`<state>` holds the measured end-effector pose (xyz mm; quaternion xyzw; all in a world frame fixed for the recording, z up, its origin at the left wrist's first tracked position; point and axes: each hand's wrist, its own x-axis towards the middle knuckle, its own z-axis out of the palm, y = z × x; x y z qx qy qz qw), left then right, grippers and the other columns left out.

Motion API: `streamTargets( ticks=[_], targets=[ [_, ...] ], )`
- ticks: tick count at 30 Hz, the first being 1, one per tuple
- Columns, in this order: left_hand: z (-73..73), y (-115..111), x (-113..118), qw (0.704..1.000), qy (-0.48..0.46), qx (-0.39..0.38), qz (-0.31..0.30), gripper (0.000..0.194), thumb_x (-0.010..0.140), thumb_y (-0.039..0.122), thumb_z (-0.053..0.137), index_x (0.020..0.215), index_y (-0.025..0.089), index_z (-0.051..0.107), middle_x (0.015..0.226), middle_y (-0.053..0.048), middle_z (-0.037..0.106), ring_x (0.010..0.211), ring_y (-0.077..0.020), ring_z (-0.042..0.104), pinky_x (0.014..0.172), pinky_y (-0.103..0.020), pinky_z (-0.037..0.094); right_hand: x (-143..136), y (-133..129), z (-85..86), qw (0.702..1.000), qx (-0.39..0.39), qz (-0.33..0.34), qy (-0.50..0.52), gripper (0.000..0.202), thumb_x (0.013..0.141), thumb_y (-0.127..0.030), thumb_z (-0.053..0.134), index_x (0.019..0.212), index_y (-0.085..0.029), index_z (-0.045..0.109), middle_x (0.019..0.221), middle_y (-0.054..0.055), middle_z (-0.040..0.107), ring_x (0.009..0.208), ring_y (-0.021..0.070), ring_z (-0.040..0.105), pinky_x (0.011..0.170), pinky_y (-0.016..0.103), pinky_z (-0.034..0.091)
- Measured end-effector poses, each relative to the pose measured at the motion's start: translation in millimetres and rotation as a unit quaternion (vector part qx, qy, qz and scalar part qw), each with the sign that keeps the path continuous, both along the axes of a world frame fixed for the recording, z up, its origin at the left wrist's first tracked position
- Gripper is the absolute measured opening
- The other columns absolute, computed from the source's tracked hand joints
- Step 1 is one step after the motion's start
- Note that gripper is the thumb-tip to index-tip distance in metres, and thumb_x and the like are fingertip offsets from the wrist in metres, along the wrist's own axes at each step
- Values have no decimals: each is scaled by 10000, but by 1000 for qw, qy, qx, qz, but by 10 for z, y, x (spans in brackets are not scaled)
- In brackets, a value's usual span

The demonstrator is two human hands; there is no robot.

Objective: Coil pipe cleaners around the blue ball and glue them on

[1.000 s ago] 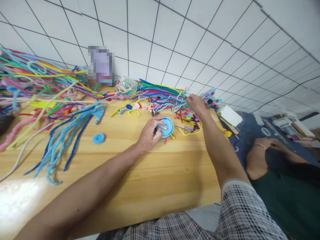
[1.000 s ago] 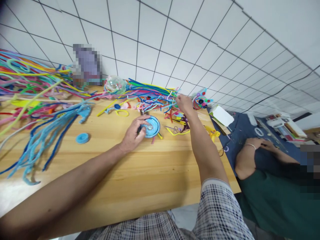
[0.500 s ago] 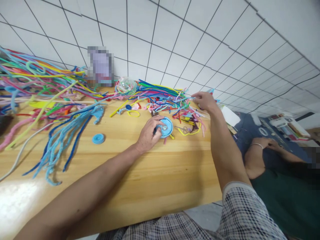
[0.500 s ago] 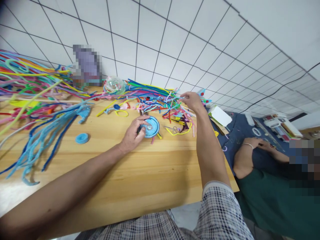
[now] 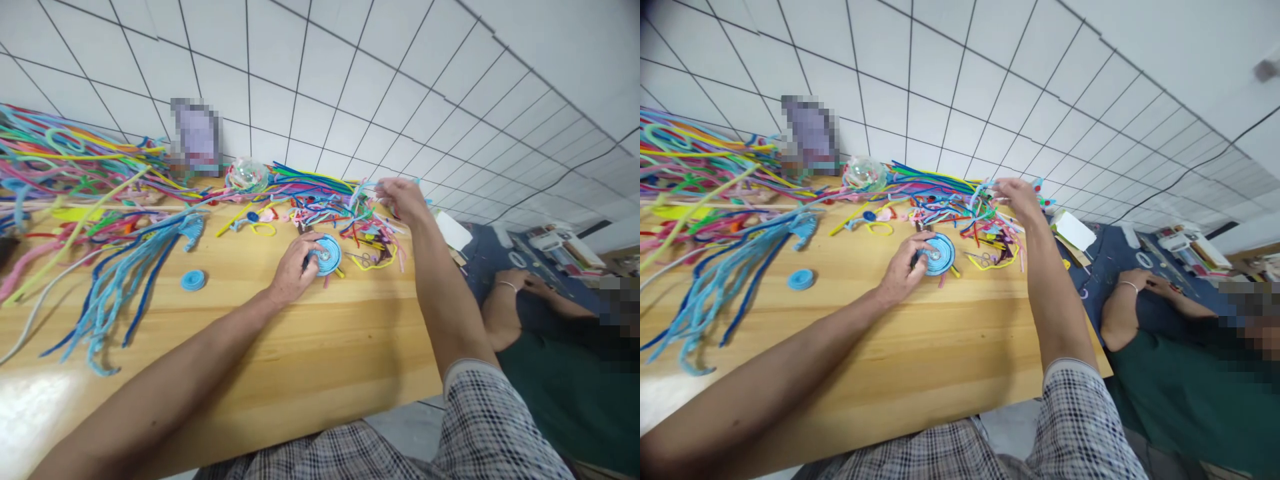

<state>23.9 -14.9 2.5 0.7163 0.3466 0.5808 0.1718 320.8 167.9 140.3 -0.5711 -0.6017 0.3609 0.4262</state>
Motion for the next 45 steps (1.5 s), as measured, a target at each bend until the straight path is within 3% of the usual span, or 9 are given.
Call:
streamTargets(
  ticks=[2,6,11,15,20,24,28,36,45],
  targets=[
    [-14,4,2,1000,-7,5,0,213,1035,148,544,1219,219,627,1428,-127,718,1398,-257,670,1210,-512,561,-51,46,-88,997,-39,21,-66,372,947,-568,804,923,-197,797,877,66,851,756,157,778,703,250,636],
    [-39,9,7,1000,-11,5,1,208,1042,155,537,1215,218,632,1432,-123,715,1406,-257,665,1223,-518,554,-49,186,-197,966,-12,-80,-247,436,1047,-543,620,934,-169,813,919,105,862,802,196,789,792,292,629],
    [-34,4,10,1000,-14,0,0,197,1055,172,529,1214,221,634,1436,-127,714,1424,-260,659,1235,-523,546,6,310,-323,923,-39,-65,-377,174,877,-273,707,920,-173,843,926,85,859,979,252,790,914,331,592],
    [-30,-5,10,1000,-11,-9,1,185,1069,196,515,1215,222,626,1447,-137,710,1421,-263,661,1228,-532,547,-13,336,-477,900,-59,-20,-431,145,789,-350,809,825,-210,821,865,61,837,1020,276,769,949,341,579],
    [-37,-13,5,1000,-6,-15,2,189,1070,197,515,1218,222,630,1450,-136,710,1435,-265,649,1236,-536,537,26,378,-501,879,-48,-72,-468,184,852,-338,770,855,-158,808,998,239,827,1154,398,751,1064,490,558],
    [-39,-11,4,1000,-10,-10,2,195,1063,180,521,1215,219,636,1444,-132,709,1438,-262,645,1240,-531,535,177,398,-370,876,-10,-148,-460,195,887,-275,694,974,-152,817,1108,242,823,1169,380,747,1085,479,555],
    [-33,-6,0,1000,-14,-3,0,194,1063,167,528,1213,216,641,1441,-130,708,1427,-257,650,1234,-524,541,323,382,-269,894,29,-183,-407,159,877,-304,674,898,-198,790,963,131,834,1041,311,740,980,399,588],
    [-52,5,11,1000,-17,-2,-2,200,1050,171,532,1211,220,641,1437,-128,714,1415,-258,658,1225,-528,547,286,236,-282,972,13,-137,-192,300,908,-415,704,686,-225,637,661,-6,672,663,164,602,701,286,534],
    [-38,6,13,1000,-14,1,2,196,1053,178,526,1208,220,639,1427,-125,719,1408,-263,666,1219,-527,551,116,188,-312,990,-3,-135,-44,331,945,-454,688,735,-232,563,675,-11,669,594,118,639,585,215,512]
  ],
)
